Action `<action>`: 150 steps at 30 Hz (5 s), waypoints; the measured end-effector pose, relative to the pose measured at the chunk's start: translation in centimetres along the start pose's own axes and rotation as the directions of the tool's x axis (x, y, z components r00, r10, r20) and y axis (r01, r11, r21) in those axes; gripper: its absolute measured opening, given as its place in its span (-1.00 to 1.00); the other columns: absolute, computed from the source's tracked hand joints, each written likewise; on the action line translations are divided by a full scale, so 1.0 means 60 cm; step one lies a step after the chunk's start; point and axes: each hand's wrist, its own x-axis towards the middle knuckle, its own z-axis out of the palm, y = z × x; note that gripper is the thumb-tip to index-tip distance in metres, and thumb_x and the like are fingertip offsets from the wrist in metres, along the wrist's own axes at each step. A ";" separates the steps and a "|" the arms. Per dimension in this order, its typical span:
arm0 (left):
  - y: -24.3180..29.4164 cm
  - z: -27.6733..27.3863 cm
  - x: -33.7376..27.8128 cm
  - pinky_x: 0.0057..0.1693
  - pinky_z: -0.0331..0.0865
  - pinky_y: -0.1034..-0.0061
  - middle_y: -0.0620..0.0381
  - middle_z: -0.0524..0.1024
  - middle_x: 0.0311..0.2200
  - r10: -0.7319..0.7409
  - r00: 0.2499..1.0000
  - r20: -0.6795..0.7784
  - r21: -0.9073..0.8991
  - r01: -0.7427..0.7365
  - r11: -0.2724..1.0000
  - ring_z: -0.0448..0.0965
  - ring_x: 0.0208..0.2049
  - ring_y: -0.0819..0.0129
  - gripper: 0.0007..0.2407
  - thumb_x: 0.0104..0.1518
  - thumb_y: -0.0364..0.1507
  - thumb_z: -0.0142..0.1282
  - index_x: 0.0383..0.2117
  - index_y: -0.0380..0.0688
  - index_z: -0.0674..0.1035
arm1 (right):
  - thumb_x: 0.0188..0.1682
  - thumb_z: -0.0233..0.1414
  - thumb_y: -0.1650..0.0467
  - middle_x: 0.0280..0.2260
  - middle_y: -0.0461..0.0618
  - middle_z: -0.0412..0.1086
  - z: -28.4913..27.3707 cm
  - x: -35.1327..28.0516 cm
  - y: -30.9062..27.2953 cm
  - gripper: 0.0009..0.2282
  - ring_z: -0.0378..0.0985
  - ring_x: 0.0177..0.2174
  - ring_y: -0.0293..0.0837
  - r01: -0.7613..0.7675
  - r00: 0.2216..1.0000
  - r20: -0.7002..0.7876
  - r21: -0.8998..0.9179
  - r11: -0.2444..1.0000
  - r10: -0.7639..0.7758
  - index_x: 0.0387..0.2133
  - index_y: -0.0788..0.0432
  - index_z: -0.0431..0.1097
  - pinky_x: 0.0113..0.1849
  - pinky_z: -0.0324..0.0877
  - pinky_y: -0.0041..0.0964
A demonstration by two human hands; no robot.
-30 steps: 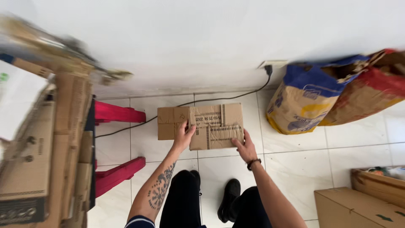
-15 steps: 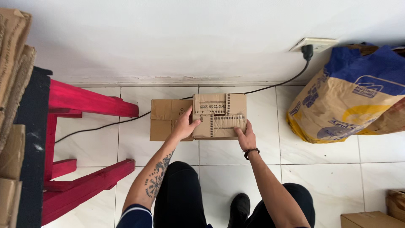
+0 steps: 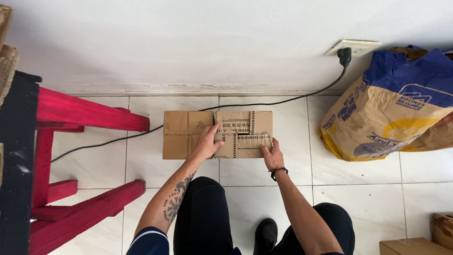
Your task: The person flattens and nests cardboard boxes by hand. They pick up various boxes, fold the flaps to flatten or close them, and then place them into a growing stack or inside larger boxes on a tiled floor.
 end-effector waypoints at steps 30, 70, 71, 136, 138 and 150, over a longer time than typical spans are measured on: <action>-0.012 -0.003 0.009 0.31 0.63 0.21 0.07 0.47 0.26 -0.059 0.993 -0.098 -0.114 0.047 0.992 0.74 0.17 0.05 -0.43 0.14 -0.22 0.58 0.35 0.13 0.71 | 0.25 0.07 -0.04 0.50 0.43 0.24 0.005 -0.092 0.001 -0.18 0.35 0.47 0.36 0.111 0.990 -0.106 0.161 0.981 -0.095 0.68 0.09 0.04 0.50 0.29 0.22; 0.638 -0.269 -1.025 0.13 0.59 0.53 0.29 0.73 0.11 -0.385 0.923 0.021 -0.602 0.319 0.732 0.69 -0.10 0.51 -0.60 0.24 -0.22 0.47 0.22 0.18 0.72 | 0.16 -0.12 -0.02 0.22 0.36 0.63 -0.505 -1.035 -0.290 -0.31 0.74 0.09 0.30 -0.169 0.631 0.774 0.215 0.962 -0.062 0.45 0.08 0.50 -0.04 0.67 0.21; 0.612 -0.263 -1.051 0.12 0.59 0.52 0.30 0.73 0.09 -0.424 0.906 -0.011 -0.626 0.324 0.709 0.71 -0.11 0.51 -0.61 0.24 -0.22 0.48 0.21 0.19 0.72 | 0.12 -0.10 -0.03 0.20 0.37 0.62 -0.493 -1.046 -0.290 -0.27 0.71 0.08 0.34 -0.187 0.645 0.758 0.277 0.942 -0.094 0.44 0.14 0.48 -0.04 0.64 0.30; -0.261 -1.259 -1.082 0.32 0.60 0.07 -0.15 0.69 0.23 -0.264 0.963 -0.061 -0.467 0.206 0.860 0.73 0.27 -0.08 -0.47 0.43 -0.07 0.33 0.41 -0.11 0.64 | 0.04 0.51 0.31 0.08 0.49 0.49 0.500 -1.089 -1.007 -0.25 0.76 -0.10 0.31 0.009 0.997 -0.076 0.440 0.898 0.027 0.43 0.36 0.30 -0.14 0.79 0.39; -0.206 -1.323 -1.035 0.51 0.39 -0.12 -0.41 0.61 0.31 -0.156 0.984 -0.090 -0.141 0.142 0.980 0.57 0.42 -0.33 -0.41 0.42 -0.08 0.21 0.40 -0.34 0.58 | 0.07 0.46 0.39 0.14 0.44 0.48 0.496 -1.109 -1.014 -0.22 0.75 -0.03 0.25 0.048 0.991 -0.131 0.478 0.877 0.017 0.53 0.35 0.21 -0.02 0.76 0.32; -0.334 -1.271 -0.762 0.57 0.29 -0.18 -0.15 0.35 0.60 -0.386 0.915 -0.119 0.045 0.393 0.918 0.29 0.61 -0.24 -0.02 0.17 0.20 0.19 0.70 -0.07 0.19 | 0.18 0.20 0.52 0.44 0.12 0.37 0.501 -1.182 -1.007 -0.30 0.62 0.10 -0.04 0.087 0.980 0.092 0.598 0.797 -0.176 0.62 0.02 0.16 -0.08 0.72 -0.14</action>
